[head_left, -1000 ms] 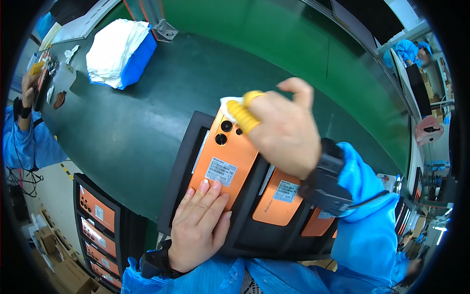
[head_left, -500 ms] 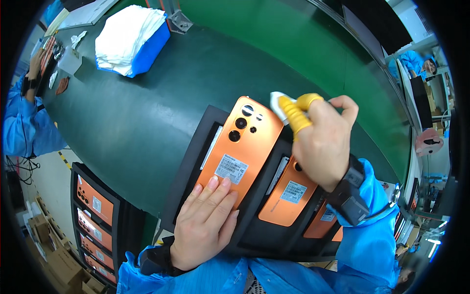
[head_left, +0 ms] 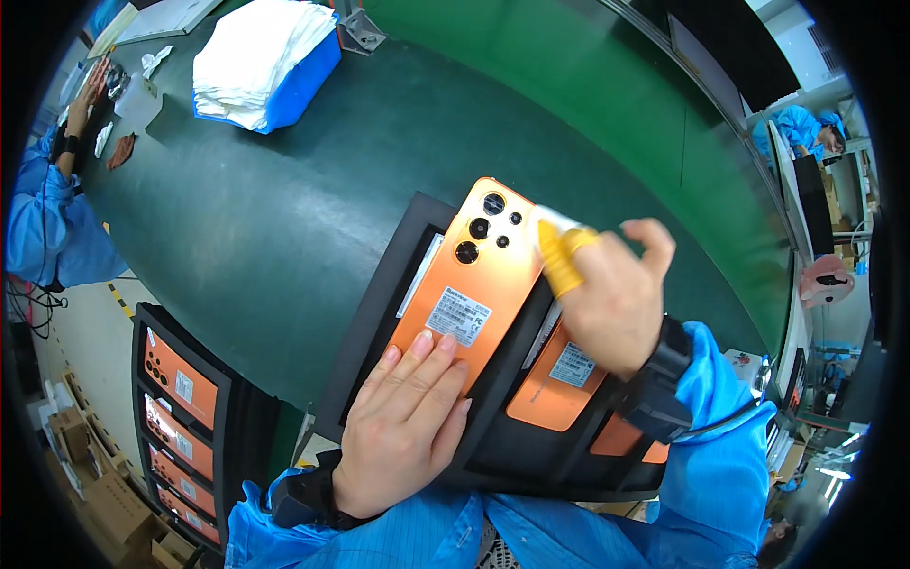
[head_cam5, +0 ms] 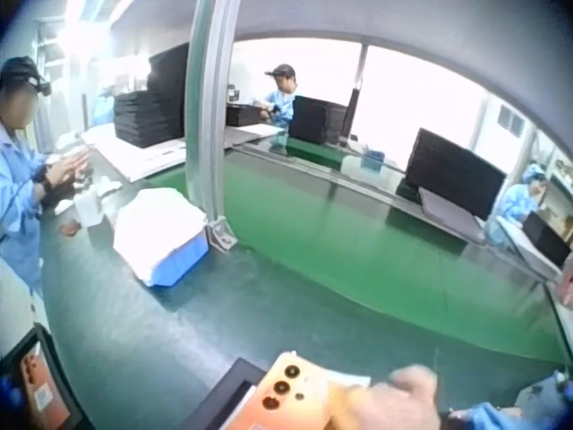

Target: Cleaning and inspecting the back surfaces of smartphones on a tray in a manufacturing facility.

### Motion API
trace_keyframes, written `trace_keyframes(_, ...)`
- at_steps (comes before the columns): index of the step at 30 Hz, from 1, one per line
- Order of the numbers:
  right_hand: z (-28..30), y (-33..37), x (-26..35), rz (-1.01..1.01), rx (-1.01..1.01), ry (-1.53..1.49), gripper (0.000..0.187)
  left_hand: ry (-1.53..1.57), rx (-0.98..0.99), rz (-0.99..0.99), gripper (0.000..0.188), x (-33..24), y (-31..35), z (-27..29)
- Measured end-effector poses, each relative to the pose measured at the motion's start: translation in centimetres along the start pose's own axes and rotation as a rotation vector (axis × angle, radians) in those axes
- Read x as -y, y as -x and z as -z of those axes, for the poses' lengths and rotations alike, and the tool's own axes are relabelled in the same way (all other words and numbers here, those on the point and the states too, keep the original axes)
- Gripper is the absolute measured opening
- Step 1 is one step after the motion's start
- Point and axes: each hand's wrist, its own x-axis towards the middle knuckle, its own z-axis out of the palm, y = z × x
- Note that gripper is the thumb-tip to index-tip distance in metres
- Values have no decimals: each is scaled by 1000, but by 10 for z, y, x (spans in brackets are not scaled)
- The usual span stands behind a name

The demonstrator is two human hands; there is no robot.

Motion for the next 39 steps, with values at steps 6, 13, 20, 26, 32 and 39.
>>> trace_keyframes(6,6,-30,-20,-159,-46,-39,8,-1,11,-20,34,-3,-4,-1)
trace_keyframes(13,-9,-38,-2,-113,21,-132,16,-4,21,-16,34,-3,-3,1)
trace_keyframes(20,3,6,12,-269,96,-50,14,-68,43,-13,37,-5,-3,1)
trace_keyframes(26,20,4,13,-356,73,-57,4,-74,59,-34,37,-6,-4,1)
trace_keyframes(32,4,3,12,-253,108,-47,17,-56,34,-14,35,-6,-3,0)
trace_keyframes(39,25,25,68,-144,159,-296,32,191,-173,-59,26,5,7,5)
